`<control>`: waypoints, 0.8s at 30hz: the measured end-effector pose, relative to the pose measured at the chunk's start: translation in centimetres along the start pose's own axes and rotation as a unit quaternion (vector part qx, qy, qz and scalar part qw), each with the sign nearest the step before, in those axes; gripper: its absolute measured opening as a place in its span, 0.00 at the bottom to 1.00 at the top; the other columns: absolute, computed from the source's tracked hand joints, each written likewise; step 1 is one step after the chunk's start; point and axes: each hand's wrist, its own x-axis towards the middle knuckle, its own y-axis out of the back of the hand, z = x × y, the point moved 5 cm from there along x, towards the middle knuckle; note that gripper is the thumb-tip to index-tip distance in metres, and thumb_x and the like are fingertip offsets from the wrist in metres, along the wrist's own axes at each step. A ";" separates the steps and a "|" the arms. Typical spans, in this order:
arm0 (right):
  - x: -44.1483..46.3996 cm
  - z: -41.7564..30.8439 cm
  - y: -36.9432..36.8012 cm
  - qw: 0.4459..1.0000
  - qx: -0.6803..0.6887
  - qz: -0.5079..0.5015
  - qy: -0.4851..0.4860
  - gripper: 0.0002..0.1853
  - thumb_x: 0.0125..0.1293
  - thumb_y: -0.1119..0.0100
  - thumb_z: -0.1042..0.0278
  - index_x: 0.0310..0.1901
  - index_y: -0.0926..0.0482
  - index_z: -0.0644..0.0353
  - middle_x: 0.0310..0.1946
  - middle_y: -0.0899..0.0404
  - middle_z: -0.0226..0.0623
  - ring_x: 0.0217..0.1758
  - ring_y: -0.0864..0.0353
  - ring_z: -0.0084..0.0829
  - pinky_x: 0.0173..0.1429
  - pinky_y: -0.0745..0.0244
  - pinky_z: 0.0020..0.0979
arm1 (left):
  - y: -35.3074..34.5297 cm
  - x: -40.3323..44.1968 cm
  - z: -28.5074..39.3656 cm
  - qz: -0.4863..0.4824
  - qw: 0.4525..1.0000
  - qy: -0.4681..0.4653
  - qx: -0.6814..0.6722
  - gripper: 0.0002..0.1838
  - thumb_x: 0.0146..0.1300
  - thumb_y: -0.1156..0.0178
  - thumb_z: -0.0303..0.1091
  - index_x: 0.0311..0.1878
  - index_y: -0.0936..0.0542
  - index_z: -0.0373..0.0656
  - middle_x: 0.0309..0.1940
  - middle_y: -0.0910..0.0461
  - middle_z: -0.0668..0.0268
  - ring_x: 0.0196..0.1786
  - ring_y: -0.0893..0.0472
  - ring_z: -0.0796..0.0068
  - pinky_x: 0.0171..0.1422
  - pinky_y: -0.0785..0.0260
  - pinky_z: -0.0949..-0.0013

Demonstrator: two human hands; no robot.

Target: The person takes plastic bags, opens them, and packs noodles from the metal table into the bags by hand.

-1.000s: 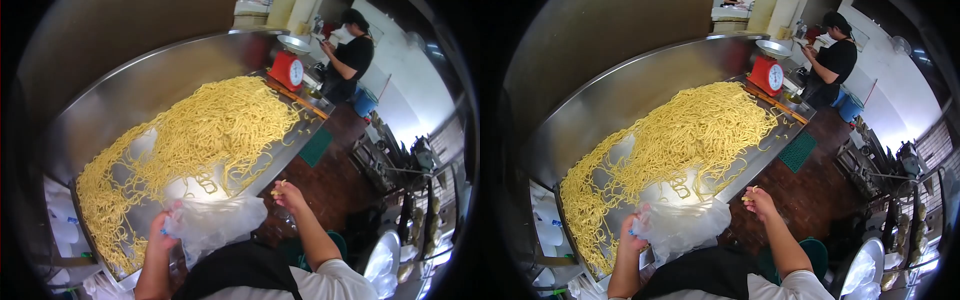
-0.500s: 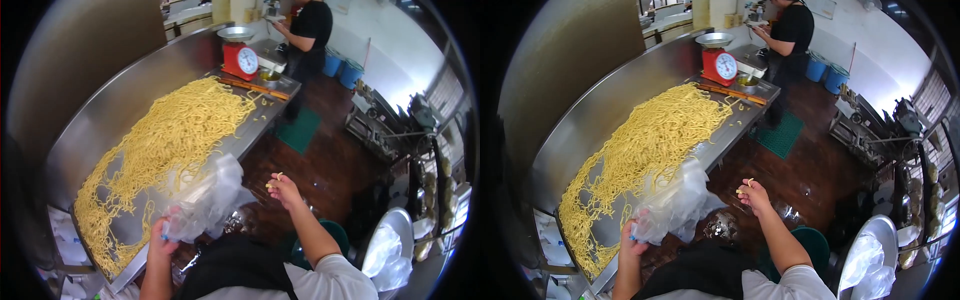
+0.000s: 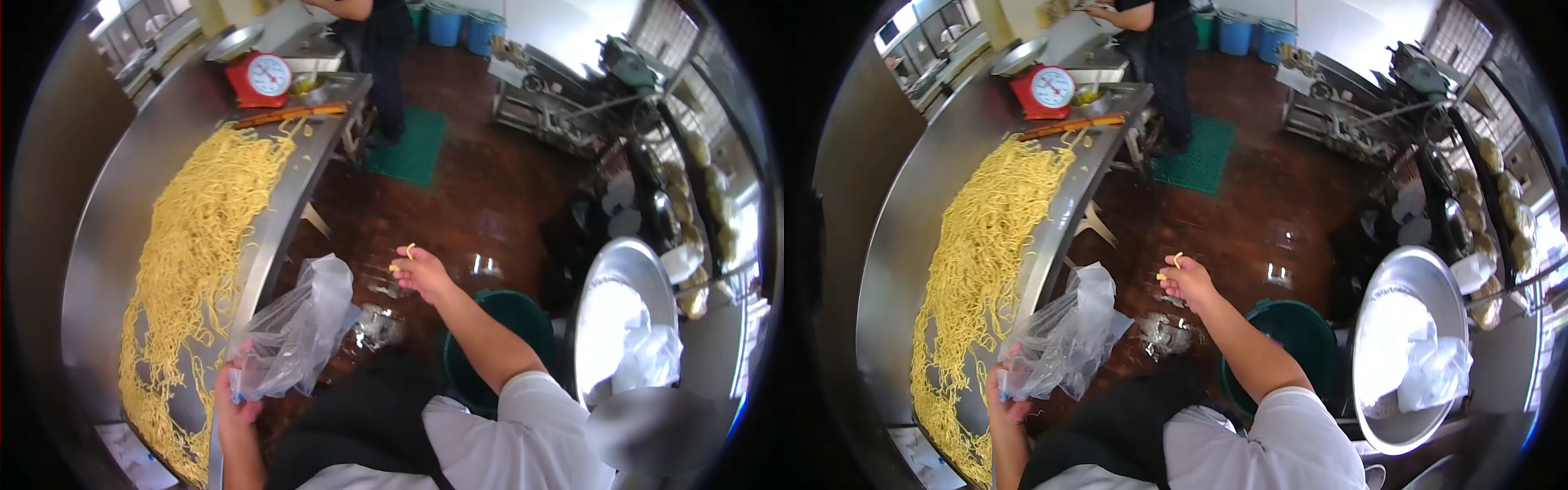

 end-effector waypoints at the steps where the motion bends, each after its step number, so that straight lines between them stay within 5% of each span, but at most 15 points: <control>1: 0.1 0.0 1.2 1.000 0.008 0.010 -0.001 0.23 0.64 0.40 0.70 0.60 0.32 0.59 0.40 0.19 0.33 0.32 0.20 0.21 0.33 0.25 0.24 | -0.3 -0.1 -0.3 -0.001 1.000 0.011 0.006 0.25 0.58 0.47 0.33 0.60 0.28 0.36 0.31 0.22 0.66 0.33 0.22 0.73 0.39 0.26 0.67; 6: 0.7 0.8 10.2 0.994 0.076 0.066 0.034 0.16 0.65 0.42 0.66 0.53 0.25 0.60 0.34 0.19 0.34 0.30 0.21 0.23 0.31 0.27 0.25 | -1.1 0.0 -0.7 0.044 0.999 0.024 0.021 0.25 0.59 0.45 0.35 0.60 0.28 0.39 0.29 0.22 0.67 0.28 0.22 0.74 0.30 0.27 0.71; 8: -1.6 -6.1 18.3 0.964 -0.109 0.205 0.130 0.15 0.66 0.44 0.58 0.46 0.23 0.60 0.30 0.19 0.37 0.27 0.21 0.28 0.29 0.26 0.30 | -0.3 -0.6 0.0 0.047 0.998 0.012 0.031 0.26 0.59 0.44 0.36 0.61 0.28 0.38 0.29 0.22 0.67 0.28 0.22 0.74 0.30 0.28 0.71; 10: -3.4 -13.6 24.9 0.903 0.212 0.216 0.306 0.16 0.63 0.40 0.58 0.44 0.24 0.61 0.31 0.21 0.40 0.28 0.20 0.36 0.34 0.22 0.35 | -0.2 -1.2 -0.1 0.012 0.999 0.023 0.031 0.31 0.56 0.42 0.35 0.64 0.32 0.36 0.30 0.23 0.67 0.31 0.22 0.75 0.34 0.27 0.70; 11: -5.1 -16.8 27.0 0.898 0.159 0.301 0.280 0.17 0.62 0.38 0.56 0.44 0.24 0.61 0.38 0.21 0.41 0.37 0.19 0.40 0.43 0.21 0.35 | -0.1 -1.2 0.1 -0.055 0.996 -0.006 0.067 0.34 0.53 0.40 0.33 0.65 0.34 0.36 0.31 0.24 0.66 0.32 0.23 0.75 0.37 0.27 0.70; 12: -5.1 -18.9 27.0 0.914 0.231 0.222 0.249 0.22 0.61 0.37 0.53 0.50 0.25 0.61 0.45 0.23 0.42 0.47 0.21 0.39 0.52 0.23 0.36 | -0.5 -1.5 0.5 -0.119 0.987 -0.035 0.106 0.38 0.49 0.38 0.31 0.67 0.35 0.35 0.32 0.25 0.66 0.33 0.23 0.74 0.39 0.27 0.70; 13: -4.5 -19.7 27.6 0.871 0.249 0.351 0.237 0.28 0.60 0.37 0.51 0.57 0.29 0.60 0.48 0.24 0.39 0.49 0.23 0.33 0.51 0.24 0.36 | -0.9 -2.1 0.6 -0.131 0.984 -0.043 0.110 0.40 0.46 0.37 0.28 0.67 0.36 0.36 0.32 0.26 0.67 0.33 0.24 0.74 0.41 0.27 0.70; 15: -3.8 -20.0 17.7 0.926 0.045 0.266 0.265 0.33 0.59 0.36 0.51 0.62 0.32 0.58 0.48 0.24 0.37 0.47 0.23 0.28 0.48 0.25 0.33 | -1.5 -2.8 0.2 -0.134 0.988 -0.017 0.078 0.44 0.41 0.37 0.21 0.68 0.35 0.41 0.35 0.26 0.66 0.36 0.23 0.73 0.45 0.26 0.68; 18: -2.5 -13.0 -3.5 0.959 -0.209 -0.043 0.186 0.33 0.61 0.38 0.52 0.65 0.34 0.57 0.55 0.25 0.37 0.49 0.23 0.24 0.48 0.28 0.26 | -1.1 -2.9 0.0 -0.123 0.991 -0.011 0.057 0.41 0.42 0.39 0.20 0.67 0.33 0.42 0.37 0.23 0.65 0.39 0.20 0.71 0.46 0.25 0.66; 20: -2.5 -5.3 -12.9 0.909 -0.360 -0.166 0.130 0.42 0.55 0.30 0.60 0.68 0.39 0.63 0.57 0.26 0.41 0.56 0.25 0.32 0.59 0.28 0.32 | -0.7 -2.8 0.3 -0.097 0.994 -0.004 0.052 0.39 0.43 0.40 0.19 0.65 0.31 0.41 0.37 0.23 0.64 0.40 0.19 0.70 0.47 0.24 0.66; 21: -3.7 -3.6 -17.0 0.751 -0.536 -0.267 0.277 0.45 0.53 0.27 0.62 0.69 0.41 0.64 0.59 0.27 0.46 0.60 0.26 0.35 0.63 0.31 0.35 | -0.1 -2.6 0.6 -0.091 0.995 -0.019 0.038 0.37 0.43 0.41 0.18 0.64 0.30 0.38 0.35 0.23 0.64 0.38 0.19 0.71 0.46 0.24 0.65; 22: -4.5 -1.8 -20.2 0.788 -0.505 -0.314 0.158 0.44 0.53 0.27 0.61 0.68 0.39 0.64 0.60 0.27 0.47 0.61 0.27 0.35 0.64 0.33 0.34 | 0.8 -2.6 1.1 -0.086 0.995 -0.035 0.023 0.35 0.43 0.42 0.18 0.62 0.29 0.36 0.32 0.23 0.64 0.36 0.19 0.72 0.45 0.23 0.65; 24: -3.3 -0.6 -23.8 0.767 -0.521 -0.338 0.163 0.29 0.56 0.29 0.66 0.58 0.28 0.65 0.48 0.21 0.41 0.52 0.24 0.29 0.57 0.29 0.30 | 4.4 -2.3 2.1 -0.064 0.995 -0.033 -0.067 0.32 0.45 0.43 0.20 0.60 0.27 0.37 0.31 0.24 0.66 0.32 0.23 0.74 0.39 0.27 0.69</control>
